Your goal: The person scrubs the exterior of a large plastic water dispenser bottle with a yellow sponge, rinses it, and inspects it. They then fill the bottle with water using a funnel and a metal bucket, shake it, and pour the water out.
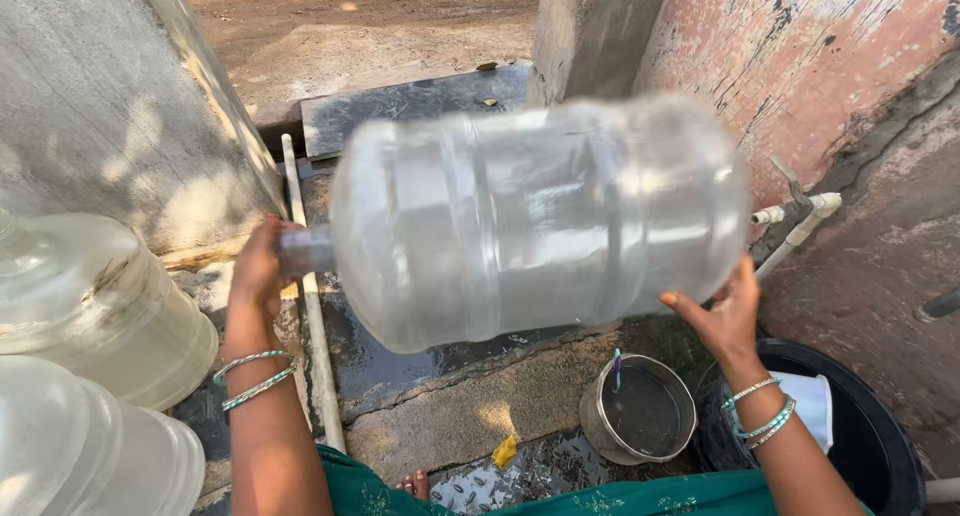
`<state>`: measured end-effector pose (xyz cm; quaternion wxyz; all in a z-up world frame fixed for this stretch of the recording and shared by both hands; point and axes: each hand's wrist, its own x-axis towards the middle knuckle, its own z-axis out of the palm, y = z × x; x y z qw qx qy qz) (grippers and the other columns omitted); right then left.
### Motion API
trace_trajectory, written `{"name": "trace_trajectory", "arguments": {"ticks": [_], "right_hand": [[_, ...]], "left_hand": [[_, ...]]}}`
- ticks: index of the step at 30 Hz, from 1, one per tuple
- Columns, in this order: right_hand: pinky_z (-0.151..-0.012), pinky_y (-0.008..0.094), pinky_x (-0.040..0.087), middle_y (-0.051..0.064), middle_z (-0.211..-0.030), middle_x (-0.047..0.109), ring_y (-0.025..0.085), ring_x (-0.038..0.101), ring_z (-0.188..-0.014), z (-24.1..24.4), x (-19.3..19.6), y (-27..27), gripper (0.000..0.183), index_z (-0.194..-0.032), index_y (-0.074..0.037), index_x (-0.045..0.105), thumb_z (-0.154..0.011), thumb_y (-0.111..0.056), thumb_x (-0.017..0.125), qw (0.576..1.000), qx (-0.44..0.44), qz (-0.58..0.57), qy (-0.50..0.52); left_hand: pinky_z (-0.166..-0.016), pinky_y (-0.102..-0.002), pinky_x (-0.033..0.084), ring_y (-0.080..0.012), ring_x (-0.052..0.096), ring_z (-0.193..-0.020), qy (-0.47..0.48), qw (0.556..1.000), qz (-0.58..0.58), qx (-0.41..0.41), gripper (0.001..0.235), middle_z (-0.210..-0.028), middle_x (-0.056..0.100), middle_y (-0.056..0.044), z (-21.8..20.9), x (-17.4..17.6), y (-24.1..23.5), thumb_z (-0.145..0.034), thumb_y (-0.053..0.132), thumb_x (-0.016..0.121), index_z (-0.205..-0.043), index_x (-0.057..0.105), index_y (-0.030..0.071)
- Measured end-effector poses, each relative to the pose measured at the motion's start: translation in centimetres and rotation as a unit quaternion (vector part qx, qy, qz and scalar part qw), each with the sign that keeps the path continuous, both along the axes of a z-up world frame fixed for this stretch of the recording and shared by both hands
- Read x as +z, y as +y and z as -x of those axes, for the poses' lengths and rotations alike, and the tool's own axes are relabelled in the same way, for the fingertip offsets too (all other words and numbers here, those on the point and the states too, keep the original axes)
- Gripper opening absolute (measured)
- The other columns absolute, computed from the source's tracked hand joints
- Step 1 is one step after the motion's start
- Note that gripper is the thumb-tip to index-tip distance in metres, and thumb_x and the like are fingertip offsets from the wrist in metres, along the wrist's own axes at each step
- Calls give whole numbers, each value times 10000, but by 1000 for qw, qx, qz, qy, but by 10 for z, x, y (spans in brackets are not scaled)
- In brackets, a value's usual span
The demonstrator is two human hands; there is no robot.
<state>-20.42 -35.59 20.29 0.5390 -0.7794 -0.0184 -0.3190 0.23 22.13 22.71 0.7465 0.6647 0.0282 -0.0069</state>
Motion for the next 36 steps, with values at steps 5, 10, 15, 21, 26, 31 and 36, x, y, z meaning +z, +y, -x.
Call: {"name": "trace_trajectory", "arguments": {"ticks": [5, 10, 15, 21, 26, 31, 36], "right_hand": [[-807, 385, 593, 239, -1088, 726, 342, 743, -985, -29, -46, -13, 784, -1155, 65, 641, -715, -558, 822, 920, -43, -68, 384], [-672, 486, 571, 342, -988, 726, 452, 731, -854, -36, -27, -6, 726, -917, 167, 705, -829, -547, 801, 892, -87, -35, 441], [-920, 352, 585, 100, -1174, 645, 203, 671, -1056, -2, 67, 6, 673, -1269, -12, 549, -777, -316, 892, 998, 13, 1, -67], [-963, 362, 568, 109, -1210, 625, 199, 649, -1101, 24, 83, 19, 741, -1303, 25, 533, -788, -369, 890, 968, -15, 184, -171], [-945, 374, 566, 139, -1188, 629, 222, 650, -1077, 5, 49, 14, 765, -1308, 49, 524, -784, -383, 877, 979, 24, 153, -131], [-891, 371, 577, 176, -1122, 670, 248, 671, -1004, -19, -8, 10, 784, -1299, 76, 548, -755, -396, 860, 991, 63, -57, 100], [-802, 350, 561, 218, -958, 749, 283, 718, -911, -43, -65, 11, 697, -1048, 142, 718, -863, -529, 757, 877, -21, -115, 467]], "left_hand": [[-683, -340, 614, -238, 680, -736, 269, 927, -259, -40, 512, -983, 681, -193, -1, -46, -18, -1065, 477, 353, -1161, 616, 47], [-585, -328, 612, -224, 644, -635, 282, 914, -289, -46, 564, -962, 692, -233, 4, -44, -34, -1100, 489, 364, -1177, 587, -23], [-807, -356, 592, -182, 682, -945, -172, 979, 99, -38, 300, -1116, 670, -81, 13, 0, 9, -1098, 355, 530, -1215, 564, 81], [-1028, -389, 537, -206, 615, -1097, -305, 912, 273, 11, 224, -1115, 615, -64, -1, -12, 30, -1213, 268, 519, -1116, 577, 74], [-927, -372, 531, -205, 609, -1020, -258, 951, 158, 64, 254, -1077, 616, -84, -9, -21, 33, -1190, 266, 478, -1079, 582, 63], [-619, -309, 609, -223, 671, -709, 152, 986, -61, 18, 485, -940, 665, -150, 7, -29, 10, -1071, 474, 393, -1094, 619, 45], [-599, -346, 624, -284, 697, -715, 257, 935, -243, 7, 492, -1012, 629, -168, 14, -28, -10, -1021, 442, 520, -1182, 538, -23]]}}
